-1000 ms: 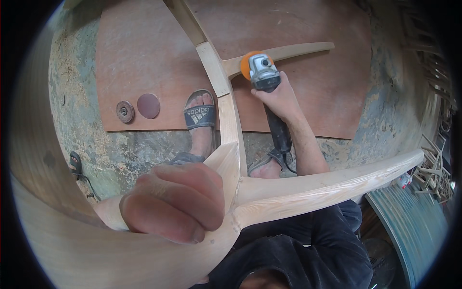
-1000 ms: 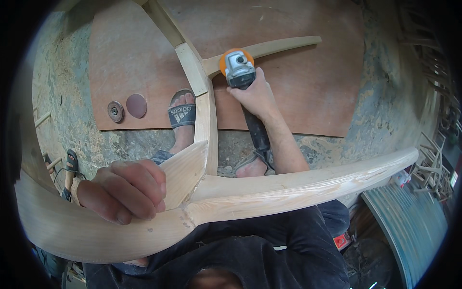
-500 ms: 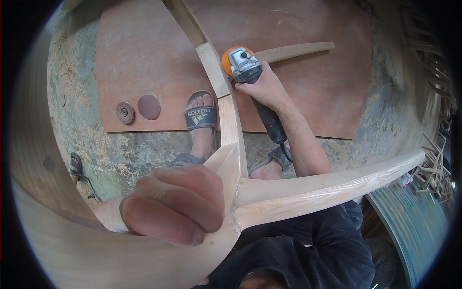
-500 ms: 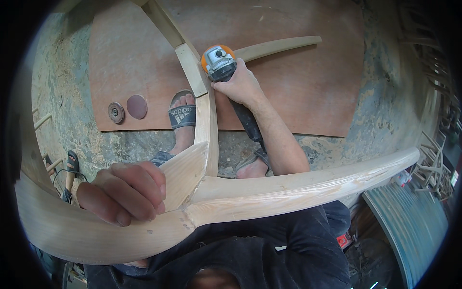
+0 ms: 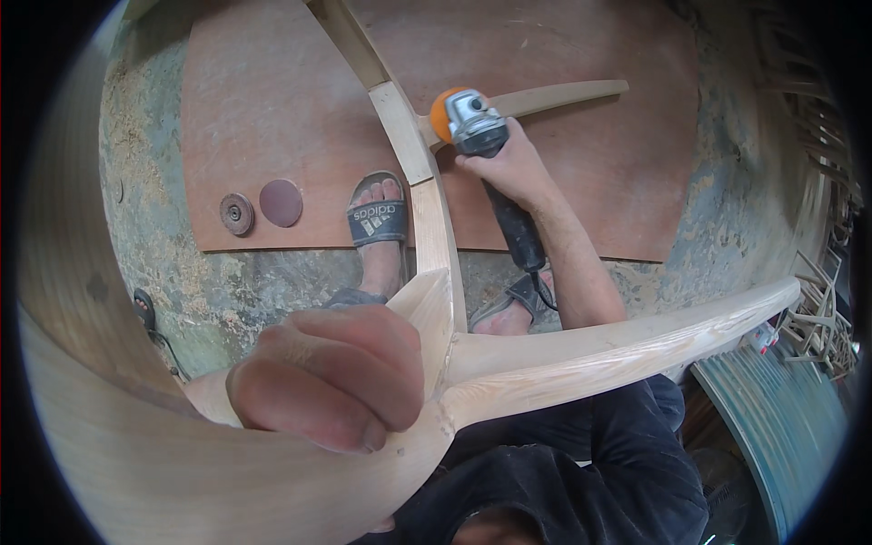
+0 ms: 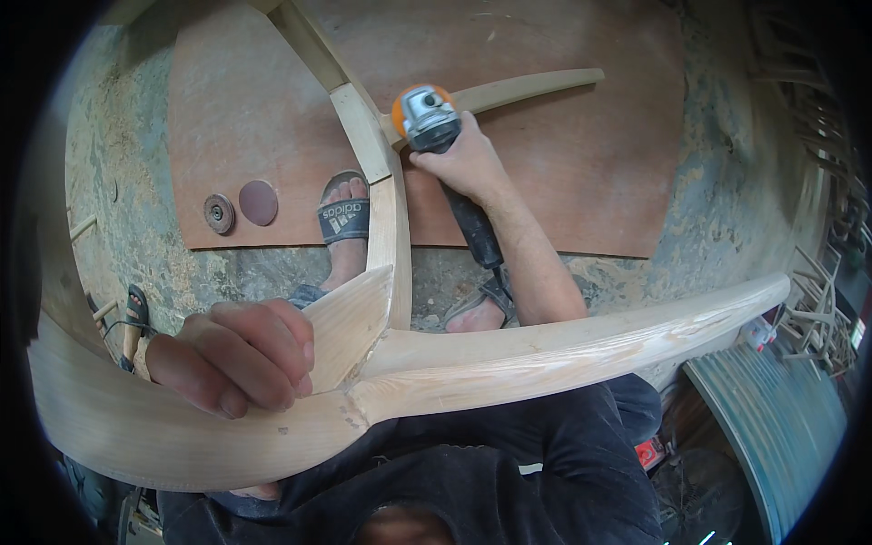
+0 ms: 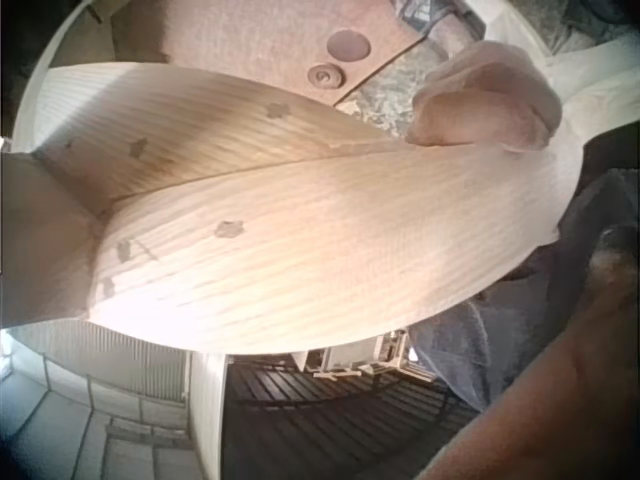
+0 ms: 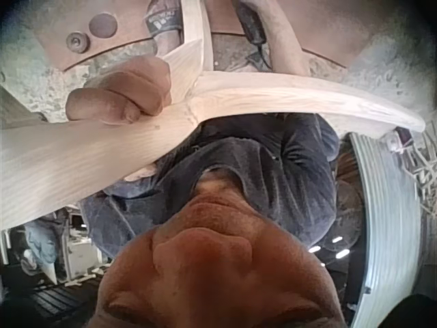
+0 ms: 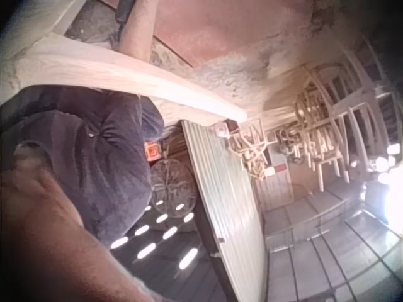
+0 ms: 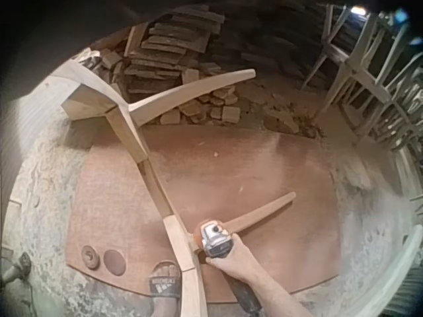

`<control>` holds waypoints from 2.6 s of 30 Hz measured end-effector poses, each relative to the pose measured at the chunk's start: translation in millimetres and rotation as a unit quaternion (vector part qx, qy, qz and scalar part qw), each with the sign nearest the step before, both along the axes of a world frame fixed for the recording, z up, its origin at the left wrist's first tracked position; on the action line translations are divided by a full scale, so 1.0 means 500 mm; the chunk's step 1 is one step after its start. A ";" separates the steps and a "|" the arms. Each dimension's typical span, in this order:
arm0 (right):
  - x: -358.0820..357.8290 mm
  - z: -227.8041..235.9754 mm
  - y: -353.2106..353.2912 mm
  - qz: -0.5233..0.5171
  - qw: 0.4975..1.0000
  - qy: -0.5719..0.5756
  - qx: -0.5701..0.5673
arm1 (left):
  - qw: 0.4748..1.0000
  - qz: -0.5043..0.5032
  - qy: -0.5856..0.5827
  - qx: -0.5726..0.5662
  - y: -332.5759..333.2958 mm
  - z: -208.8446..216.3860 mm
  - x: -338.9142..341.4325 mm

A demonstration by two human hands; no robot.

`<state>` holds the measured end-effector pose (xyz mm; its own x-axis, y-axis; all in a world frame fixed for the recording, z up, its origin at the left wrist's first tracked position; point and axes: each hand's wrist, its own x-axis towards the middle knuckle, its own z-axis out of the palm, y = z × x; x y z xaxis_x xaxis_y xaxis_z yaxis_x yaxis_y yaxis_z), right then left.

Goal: Sanding the frame and legs of a wooden chair using an angle grinder with a sanding disc attachment.

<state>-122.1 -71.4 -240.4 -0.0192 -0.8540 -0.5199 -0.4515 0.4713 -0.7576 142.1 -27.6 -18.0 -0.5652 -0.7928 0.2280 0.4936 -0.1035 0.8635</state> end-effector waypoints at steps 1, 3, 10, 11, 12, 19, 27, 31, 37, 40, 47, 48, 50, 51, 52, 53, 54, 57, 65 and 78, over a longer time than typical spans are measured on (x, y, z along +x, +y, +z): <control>0.005 -0.008 0.001 0.018 1.000 -0.005 -0.003 | 1.000 -0.002 0.003 -0.001 -0.001 -0.001 -0.004; 0.012 -0.018 0.006 0.032 0.999 0.007 -0.012 | 0.999 0.030 0.004 -0.012 0.002 -0.001 -0.013; -0.051 -0.005 -0.009 0.033 0.998 0.051 -0.002 | 0.994 0.077 -0.059 -0.046 0.010 0.006 -0.026; -0.074 -0.001 -0.012 0.007 0.999 0.041 -0.003 | 0.993 0.088 -0.062 -0.042 0.013 0.005 -0.029; -0.086 -0.001 -0.017 -0.015 1.000 0.025 -0.004 | 0.991 0.103 -0.070 -0.038 0.019 0.006 -0.026; -0.249 -0.006 -0.047 -0.120 0.992 -0.031 -0.023 | 0.993 0.116 -0.016 -0.003 0.023 0.012 -0.029; -0.153 0.030 -0.007 -0.152 0.984 -0.077 -0.049 | 0.997 0.078 -0.029 0.001 0.006 0.024 -0.021; -0.033 0.011 0.021 -0.026 0.999 -0.002 -0.026 | 0.991 0.130 -0.003 0.028 0.028 0.012 -0.030; 0.018 -0.001 0.029 0.014 0.999 0.000 0.031 | 0.996 0.084 0.016 -0.012 0.009 -0.004 -0.022; 0.016 0.000 0.035 0.041 0.998 0.033 0.026 | 0.997 0.071 0.011 -0.016 0.007 -0.001 -0.017; -0.137 -0.021 0.013 -0.085 0.995 0.034 -0.038 | 0.995 0.101 -0.003 0.020 0.024 0.016 -0.028; -0.149 -0.015 0.003 -0.126 0.992 0.015 -0.028 | 0.992 0.119 -0.012 0.041 0.026 0.022 -0.031; -0.161 -0.006 0.000 -0.151 0.988 0.015 -0.031 | 0.994 0.106 -0.021 0.026 0.015 0.026 -0.028; -0.149 0.008 0.005 -0.167 0.986 -0.013 -0.016 | 0.995 0.094 -0.032 0.011 0.009 0.026 -0.027; -0.138 0.014 0.007 -0.183 0.982 -0.041 -0.002 | 0.995 0.093 -0.033 0.009 0.008 0.024 -0.027; -0.128 -0.012 0.019 -0.134 0.989 -0.003 -0.056 | 0.995 0.100 -0.024 0.003 0.008 0.021 -0.028; -0.098 0.000 0.030 -0.078 0.994 0.040 -0.066 | 0.994 0.109 -0.020 0.000 0.012 0.022 -0.026; -0.036 0.015 0.048 -0.009 0.999 0.040 -0.007 | 0.990 0.136 -0.029 0.025 0.021 0.026 -0.037; -0.056 -0.005 0.052 0.047 0.998 0.035 -0.008 | 0.990 0.116 -0.069 -0.036 0.009 0.010 -0.027; -0.176 0.020 0.025 -0.170 0.985 -0.025 -0.019 | 0.995 0.076 -0.053 -0.023 -0.009 0.012 -0.011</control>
